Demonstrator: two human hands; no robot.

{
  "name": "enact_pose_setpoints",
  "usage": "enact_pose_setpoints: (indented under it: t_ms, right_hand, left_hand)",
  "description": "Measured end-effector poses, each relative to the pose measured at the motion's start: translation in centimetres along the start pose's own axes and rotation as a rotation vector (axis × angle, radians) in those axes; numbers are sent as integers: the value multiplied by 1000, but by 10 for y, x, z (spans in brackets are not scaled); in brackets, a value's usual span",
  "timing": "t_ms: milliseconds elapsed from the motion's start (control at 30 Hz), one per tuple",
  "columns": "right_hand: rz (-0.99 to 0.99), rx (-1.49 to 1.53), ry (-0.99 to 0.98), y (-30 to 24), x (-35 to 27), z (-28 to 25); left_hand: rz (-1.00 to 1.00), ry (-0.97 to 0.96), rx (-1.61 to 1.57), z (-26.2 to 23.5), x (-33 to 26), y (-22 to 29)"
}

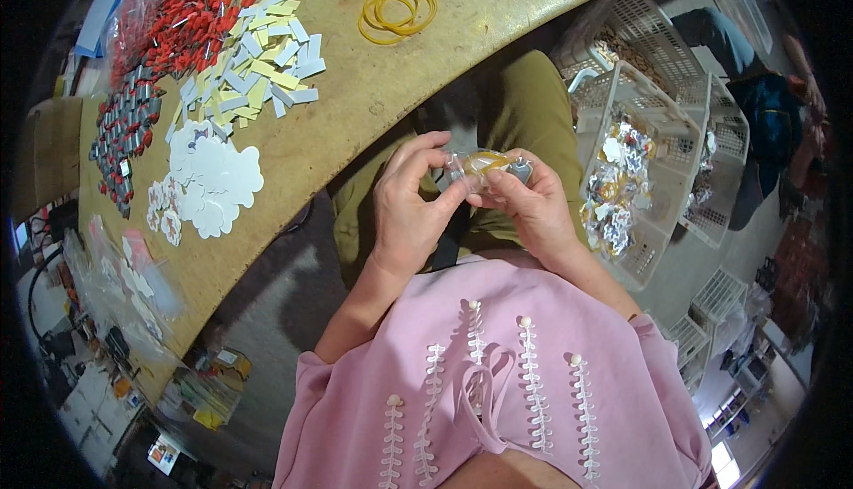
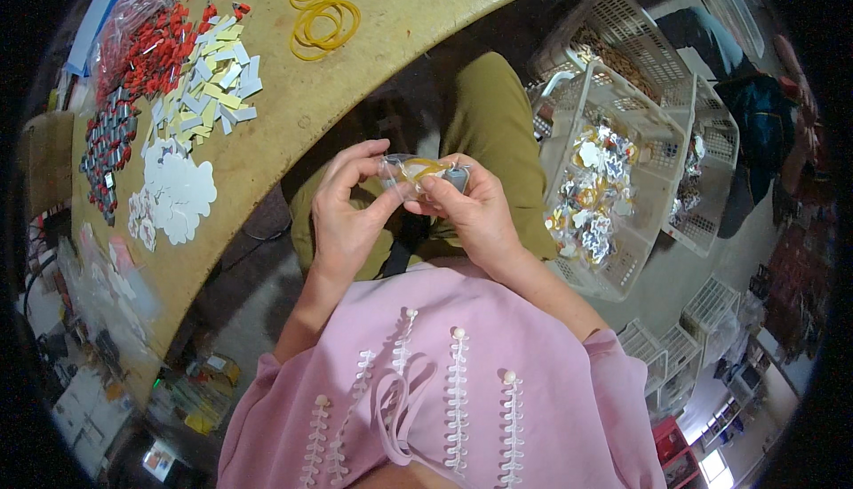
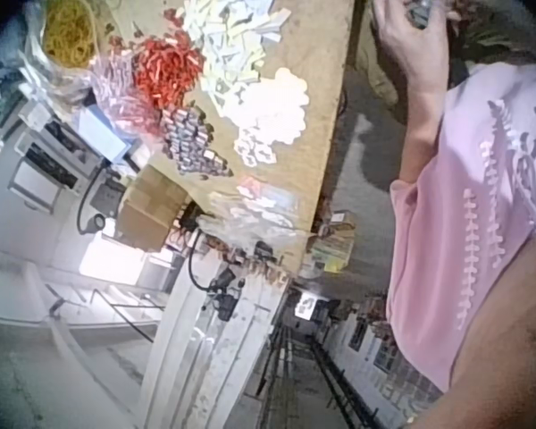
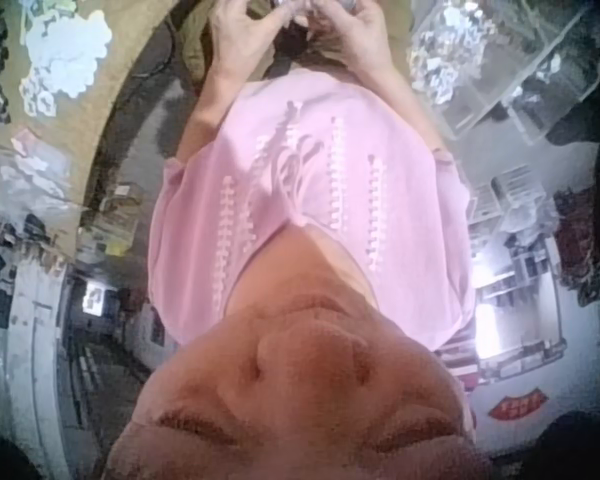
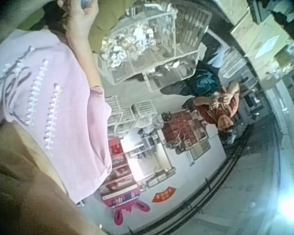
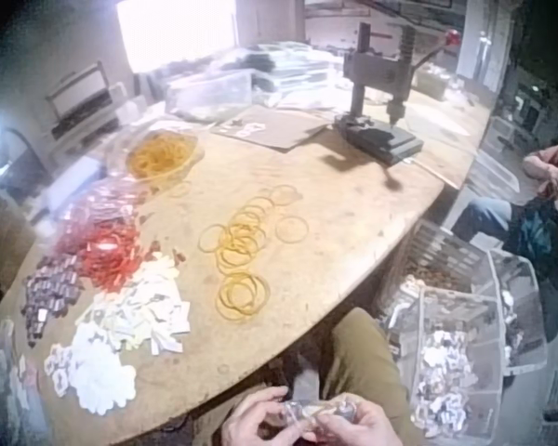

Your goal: The person assembles small craft kits by placing a white cutout, a yellow rubber band, and a red clip into a clear plastic bag. They then place the completed kits into a white basket.

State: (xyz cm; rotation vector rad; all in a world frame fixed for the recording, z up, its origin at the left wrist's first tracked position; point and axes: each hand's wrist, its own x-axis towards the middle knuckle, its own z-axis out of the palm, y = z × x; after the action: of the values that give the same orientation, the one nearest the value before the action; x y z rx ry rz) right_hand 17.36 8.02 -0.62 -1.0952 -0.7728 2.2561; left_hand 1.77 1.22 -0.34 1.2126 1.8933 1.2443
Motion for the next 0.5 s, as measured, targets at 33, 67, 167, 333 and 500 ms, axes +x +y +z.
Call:
enact_pose_setpoints:
  t_ms: [33, 67, 167, 333, 500]
  right_hand:
    - [16, 17, -16, 0, 1, -2]
    - [36, 29, -22, -1, 2, -3]
    - [81, 59, -31, -2, 3, -6]
    - [79, 44, -5, -2, 3, -3]
    - [93, 30, -39, -1, 3, -6]
  left_hand:
    - [-20, -7, -23, 0, 0, 0]
    - [-41, -9, -45, 1, 0, 0]
    - [-78, -12, -76, 3, 1, 2]
    - [-4, 19, -17, 7, 1, 1]
    - [58, 23, -28, 5, 5, -7]
